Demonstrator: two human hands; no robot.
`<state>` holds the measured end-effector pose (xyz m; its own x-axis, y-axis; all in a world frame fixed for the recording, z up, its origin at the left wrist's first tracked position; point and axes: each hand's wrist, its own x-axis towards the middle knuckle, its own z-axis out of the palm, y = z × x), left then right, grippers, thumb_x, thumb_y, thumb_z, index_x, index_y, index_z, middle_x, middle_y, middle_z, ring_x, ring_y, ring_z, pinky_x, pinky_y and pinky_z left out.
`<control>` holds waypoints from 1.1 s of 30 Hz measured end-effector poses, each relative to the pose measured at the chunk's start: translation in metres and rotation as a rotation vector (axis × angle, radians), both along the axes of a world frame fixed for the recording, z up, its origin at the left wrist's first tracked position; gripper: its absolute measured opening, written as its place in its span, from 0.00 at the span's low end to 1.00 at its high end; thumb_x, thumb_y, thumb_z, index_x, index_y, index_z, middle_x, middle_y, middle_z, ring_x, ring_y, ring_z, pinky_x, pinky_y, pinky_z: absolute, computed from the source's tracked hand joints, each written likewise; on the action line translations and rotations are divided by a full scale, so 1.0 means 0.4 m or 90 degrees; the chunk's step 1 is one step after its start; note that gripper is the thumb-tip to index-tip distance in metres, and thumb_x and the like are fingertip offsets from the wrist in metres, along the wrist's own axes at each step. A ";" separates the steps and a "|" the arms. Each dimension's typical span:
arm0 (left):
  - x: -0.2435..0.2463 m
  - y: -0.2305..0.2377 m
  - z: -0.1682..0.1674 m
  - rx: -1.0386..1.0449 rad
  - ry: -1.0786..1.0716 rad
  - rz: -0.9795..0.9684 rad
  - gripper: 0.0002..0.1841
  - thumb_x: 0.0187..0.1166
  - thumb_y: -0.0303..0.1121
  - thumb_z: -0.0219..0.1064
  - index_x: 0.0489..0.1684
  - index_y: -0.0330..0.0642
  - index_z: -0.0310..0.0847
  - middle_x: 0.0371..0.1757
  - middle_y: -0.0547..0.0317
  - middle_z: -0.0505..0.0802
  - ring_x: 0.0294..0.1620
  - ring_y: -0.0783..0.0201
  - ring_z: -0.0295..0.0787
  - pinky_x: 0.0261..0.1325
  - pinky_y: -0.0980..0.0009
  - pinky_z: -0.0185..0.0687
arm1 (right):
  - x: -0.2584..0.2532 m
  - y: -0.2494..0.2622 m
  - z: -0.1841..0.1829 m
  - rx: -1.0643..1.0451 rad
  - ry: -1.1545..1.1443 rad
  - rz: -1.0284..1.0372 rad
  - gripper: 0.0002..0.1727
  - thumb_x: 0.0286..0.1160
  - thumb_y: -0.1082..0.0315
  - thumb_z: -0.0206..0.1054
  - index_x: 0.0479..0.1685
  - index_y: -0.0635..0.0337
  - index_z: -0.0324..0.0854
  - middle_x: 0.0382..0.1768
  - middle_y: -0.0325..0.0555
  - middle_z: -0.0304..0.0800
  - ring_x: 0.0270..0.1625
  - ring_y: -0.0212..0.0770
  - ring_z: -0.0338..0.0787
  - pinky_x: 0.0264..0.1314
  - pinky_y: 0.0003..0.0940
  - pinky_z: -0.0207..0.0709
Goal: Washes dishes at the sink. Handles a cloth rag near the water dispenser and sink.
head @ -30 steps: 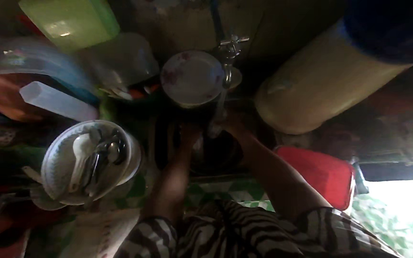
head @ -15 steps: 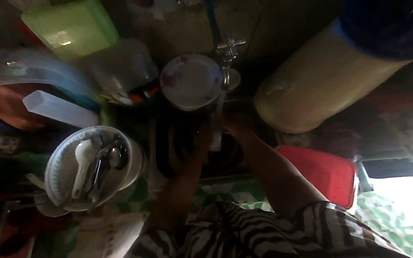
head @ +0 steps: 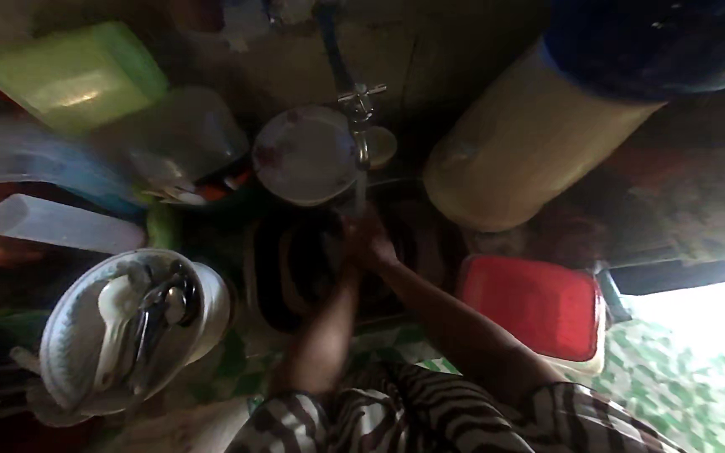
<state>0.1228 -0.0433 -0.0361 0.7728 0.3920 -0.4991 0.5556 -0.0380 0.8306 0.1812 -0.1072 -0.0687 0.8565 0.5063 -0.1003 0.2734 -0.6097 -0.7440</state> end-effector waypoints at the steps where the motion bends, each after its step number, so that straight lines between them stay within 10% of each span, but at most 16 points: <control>1: 0.018 0.006 -0.081 -0.076 -0.107 0.036 0.29 0.95 0.48 0.48 0.91 0.46 0.57 0.77 0.43 0.81 0.70 0.51 0.83 0.69 0.52 0.83 | 0.020 -0.017 0.002 0.045 0.098 -0.034 0.40 0.88 0.48 0.58 0.96 0.46 0.49 0.93 0.49 0.56 0.88 0.51 0.67 0.84 0.59 0.67; 3: 0.052 0.008 -0.166 -0.287 -0.195 0.119 0.42 0.84 0.74 0.33 0.81 0.55 0.72 0.64 0.51 0.91 0.58 0.55 0.89 0.56 0.51 0.89 | 0.067 -0.039 -0.015 0.115 0.188 -0.046 0.41 0.80 0.51 0.69 0.92 0.47 0.56 0.85 0.54 0.69 0.79 0.54 0.78 0.77 0.59 0.76; 6: 0.055 0.017 -0.165 -0.413 -0.197 0.071 0.49 0.75 0.81 0.28 0.74 0.55 0.77 0.54 0.53 0.93 0.49 0.56 0.90 0.49 0.53 0.90 | 0.108 -0.045 0.010 0.119 0.166 0.022 0.29 0.83 0.50 0.66 0.77 0.59 0.76 0.70 0.58 0.83 0.71 0.51 0.84 0.74 0.51 0.79; 8: 0.052 0.034 -0.168 -0.448 -0.175 0.031 0.52 0.73 0.83 0.26 0.71 0.51 0.78 0.49 0.50 0.92 0.44 0.55 0.90 0.44 0.54 0.90 | 0.119 -0.059 0.037 0.171 0.272 -0.001 0.28 0.92 0.51 0.53 0.82 0.58 0.69 0.71 0.57 0.82 0.69 0.48 0.84 0.71 0.50 0.80; 10: 0.042 0.053 -0.159 -0.465 -0.116 0.028 0.53 0.74 0.82 0.24 0.69 0.47 0.78 0.44 0.48 0.91 0.41 0.53 0.90 0.43 0.55 0.90 | 0.119 -0.070 0.098 0.212 0.366 -0.019 0.26 0.92 0.51 0.52 0.77 0.58 0.73 0.61 0.52 0.86 0.56 0.41 0.87 0.59 0.43 0.83; 16: 0.012 0.091 -0.165 -0.385 -0.003 0.057 0.47 0.84 0.73 0.27 0.76 0.43 0.73 0.54 0.43 0.92 0.49 0.50 0.91 0.50 0.54 0.90 | 0.189 -0.047 0.102 0.066 0.307 0.096 0.23 0.82 0.56 0.70 0.66 0.65 0.82 0.63 0.59 0.87 0.67 0.51 0.86 0.74 0.54 0.76; 22: -0.007 0.069 -0.138 -0.300 -0.117 0.280 0.23 0.90 0.44 0.59 0.80 0.47 0.72 0.71 0.49 0.85 0.65 0.54 0.84 0.64 0.53 0.84 | 0.170 0.002 0.127 -0.188 0.111 -0.012 0.27 0.91 0.52 0.56 0.70 0.67 0.79 0.68 0.67 0.84 0.72 0.67 0.83 0.73 0.69 0.73; 25: -0.006 0.081 -0.149 -0.181 -0.110 0.356 0.25 0.90 0.50 0.59 0.79 0.47 0.75 0.75 0.45 0.84 0.72 0.47 0.81 0.70 0.43 0.79 | 0.108 0.005 0.185 -0.133 0.130 -0.007 0.23 0.92 0.56 0.54 0.71 0.65 0.79 0.63 0.67 0.87 0.67 0.66 0.86 0.70 0.68 0.75; 33: 0.024 0.178 -0.138 -0.389 -0.022 0.237 0.20 0.89 0.46 0.58 0.68 0.43 0.79 0.55 0.47 0.91 0.51 0.52 0.90 0.50 0.54 0.89 | 0.118 -0.132 0.104 -0.107 -0.033 0.365 0.22 0.90 0.49 0.57 0.74 0.46 0.81 0.74 0.48 0.83 0.75 0.48 0.83 0.79 0.53 0.75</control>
<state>0.1323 0.0279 -0.0915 0.6610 0.2913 -0.6915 0.4148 0.6262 0.6602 0.2285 -0.1599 -0.0269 0.4578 0.8697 -0.1844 0.6272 -0.4629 -0.6263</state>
